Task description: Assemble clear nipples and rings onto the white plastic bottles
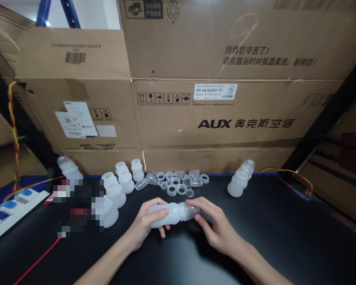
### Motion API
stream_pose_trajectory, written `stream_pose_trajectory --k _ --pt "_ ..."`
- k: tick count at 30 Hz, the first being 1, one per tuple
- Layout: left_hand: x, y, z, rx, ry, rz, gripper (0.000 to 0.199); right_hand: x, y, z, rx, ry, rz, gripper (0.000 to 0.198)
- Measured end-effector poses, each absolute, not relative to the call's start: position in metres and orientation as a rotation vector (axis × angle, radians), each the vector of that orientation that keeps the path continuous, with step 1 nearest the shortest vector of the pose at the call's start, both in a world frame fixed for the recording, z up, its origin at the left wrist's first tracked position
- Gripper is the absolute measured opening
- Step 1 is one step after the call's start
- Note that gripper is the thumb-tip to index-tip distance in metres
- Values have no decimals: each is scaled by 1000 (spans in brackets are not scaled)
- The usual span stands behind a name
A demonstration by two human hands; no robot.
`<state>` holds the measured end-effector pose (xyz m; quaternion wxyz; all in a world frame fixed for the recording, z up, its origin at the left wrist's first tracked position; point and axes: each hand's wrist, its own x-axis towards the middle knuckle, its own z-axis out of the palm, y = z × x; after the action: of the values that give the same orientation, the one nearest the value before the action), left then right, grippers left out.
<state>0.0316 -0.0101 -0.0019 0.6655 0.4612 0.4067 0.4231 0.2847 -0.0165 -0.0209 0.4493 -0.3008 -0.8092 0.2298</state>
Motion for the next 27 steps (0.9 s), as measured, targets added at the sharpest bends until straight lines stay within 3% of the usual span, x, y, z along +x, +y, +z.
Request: stream_pose_trajectory --k 8,15,20,22,25,27 --pt "29 -10 3 644 997 666 34 290 -23 -26 -627 -2108 398 65" --pt "41 -23 4 692 938 809 38 290 -30 -16 -610 -2110 205 47" --pt "49 -37 -6 1377 942 1074 35 288 -26 -18 -908 -1925 463 25" --pt "45 -36 -11 1813 957 1243 28 284 -24 -19 -1019 -1850 658 33" --pt "34 -30 -17 2473 766 1448 47 276 -23 -22 -1071 -1729 893 46" --pt "26 -27 -23 2755 671 1401 54 271 -23 -25 -1090 -1662 969 50"
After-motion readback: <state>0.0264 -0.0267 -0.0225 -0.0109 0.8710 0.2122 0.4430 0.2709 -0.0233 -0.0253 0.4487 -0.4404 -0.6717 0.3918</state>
